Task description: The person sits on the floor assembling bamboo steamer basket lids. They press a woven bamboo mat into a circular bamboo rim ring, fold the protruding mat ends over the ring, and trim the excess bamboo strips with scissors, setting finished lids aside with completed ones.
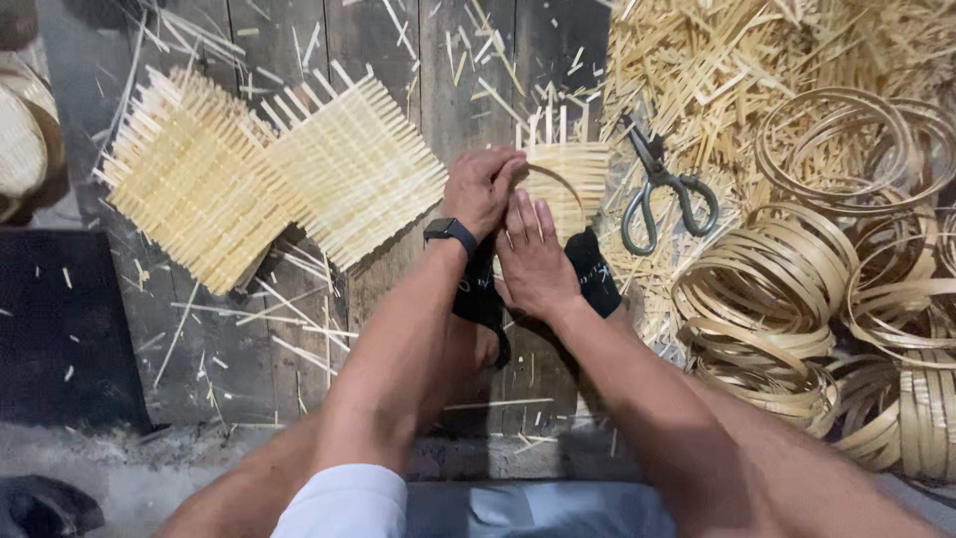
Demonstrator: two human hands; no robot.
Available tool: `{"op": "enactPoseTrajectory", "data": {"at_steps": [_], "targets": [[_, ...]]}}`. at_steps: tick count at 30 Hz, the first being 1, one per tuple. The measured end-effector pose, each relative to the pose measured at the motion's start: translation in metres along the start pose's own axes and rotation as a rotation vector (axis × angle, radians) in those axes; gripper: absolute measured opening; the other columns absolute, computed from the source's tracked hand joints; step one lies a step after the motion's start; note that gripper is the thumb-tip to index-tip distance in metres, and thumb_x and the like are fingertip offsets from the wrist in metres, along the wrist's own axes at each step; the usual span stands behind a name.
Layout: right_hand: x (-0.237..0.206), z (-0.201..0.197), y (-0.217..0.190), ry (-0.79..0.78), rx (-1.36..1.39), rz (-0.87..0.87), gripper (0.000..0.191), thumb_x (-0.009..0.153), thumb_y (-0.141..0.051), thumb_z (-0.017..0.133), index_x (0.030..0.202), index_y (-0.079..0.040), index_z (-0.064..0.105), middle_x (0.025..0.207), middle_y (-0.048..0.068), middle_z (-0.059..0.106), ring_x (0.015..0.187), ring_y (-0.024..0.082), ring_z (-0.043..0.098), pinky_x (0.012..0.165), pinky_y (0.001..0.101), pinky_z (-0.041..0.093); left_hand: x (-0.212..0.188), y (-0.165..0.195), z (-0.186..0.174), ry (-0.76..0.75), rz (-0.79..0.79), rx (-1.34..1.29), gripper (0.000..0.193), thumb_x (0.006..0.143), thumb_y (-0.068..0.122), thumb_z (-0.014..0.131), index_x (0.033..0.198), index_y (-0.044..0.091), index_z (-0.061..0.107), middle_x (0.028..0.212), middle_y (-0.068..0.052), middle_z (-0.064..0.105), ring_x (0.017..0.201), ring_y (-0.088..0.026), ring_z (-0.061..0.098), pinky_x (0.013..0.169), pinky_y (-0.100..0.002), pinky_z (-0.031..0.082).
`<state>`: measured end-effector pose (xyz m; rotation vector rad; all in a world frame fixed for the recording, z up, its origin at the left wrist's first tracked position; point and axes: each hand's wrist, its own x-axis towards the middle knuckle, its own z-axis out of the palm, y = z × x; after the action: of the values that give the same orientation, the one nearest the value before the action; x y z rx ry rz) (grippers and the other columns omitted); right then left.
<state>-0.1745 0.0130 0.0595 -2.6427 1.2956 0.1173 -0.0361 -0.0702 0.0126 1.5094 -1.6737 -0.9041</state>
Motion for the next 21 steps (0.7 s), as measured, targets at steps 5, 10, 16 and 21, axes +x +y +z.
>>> {"op": "enactPoseTrajectory", "data": {"at_steps": [5, 10, 16, 21], "targets": [[0.01, -0.034, 0.058, 0.14, 0.442, -0.006, 0.05, 0.086, -0.026, 0.075, 0.127, -0.001, 0.064, 0.138, 0.02, 0.056, 0.133, 0.038, 0.046, 0.117, 0.0528, 0.037, 0.007, 0.004, -0.007, -0.01, 0.062, 0.04, 0.019, 0.101, 0.022, 0.065, 0.103, 0.008, 0.077, 0.104, -0.016, 0.07, 0.099, -0.033, 0.064, 0.088, -0.04, 0.051], [0.046, -0.011, 0.089, 0.43, 0.816, 0.353, 0.016, 0.099, -0.015, 0.072, 0.112, -0.006, 0.076, 0.107, 0.014, 0.075, 0.101, 0.026, 0.07, 0.088, 0.04, 0.057, 0.013, 0.004, -0.005, -0.123, -0.073, 0.024, 0.027, 0.102, 0.029, 0.059, 0.099, 0.008, 0.076, 0.094, -0.017, 0.072, 0.093, -0.038, 0.066, 0.08, -0.047, 0.052], [0.051, 0.014, 0.101, 0.422, 0.97, 0.455, 0.014, 0.098, -0.018, 0.072, 0.101, -0.007, 0.079, 0.084, 0.011, 0.075, 0.07, 0.022, 0.07, 0.064, 0.036, 0.056, 0.018, -0.001, 0.005, -0.1, -0.267, -0.004, 0.032, 0.099, 0.038, 0.061, 0.097, 0.01, 0.075, 0.081, -0.018, 0.072, 0.074, -0.034, 0.07, 0.065, -0.043, 0.052], [0.047, 0.011, 0.101, 0.302, 0.935, 0.517, 0.026, 0.099, -0.028, 0.068, 0.104, -0.004, 0.078, 0.088, 0.015, 0.073, 0.078, 0.024, 0.068, 0.072, 0.0385, 0.055, 0.018, -0.012, 0.014, -0.095, -0.429, -0.28, 0.032, 0.093, 0.034, 0.071, 0.09, 0.003, 0.076, 0.072, -0.008, 0.071, 0.064, -0.013, 0.062, 0.06, -0.031, 0.05]]}}
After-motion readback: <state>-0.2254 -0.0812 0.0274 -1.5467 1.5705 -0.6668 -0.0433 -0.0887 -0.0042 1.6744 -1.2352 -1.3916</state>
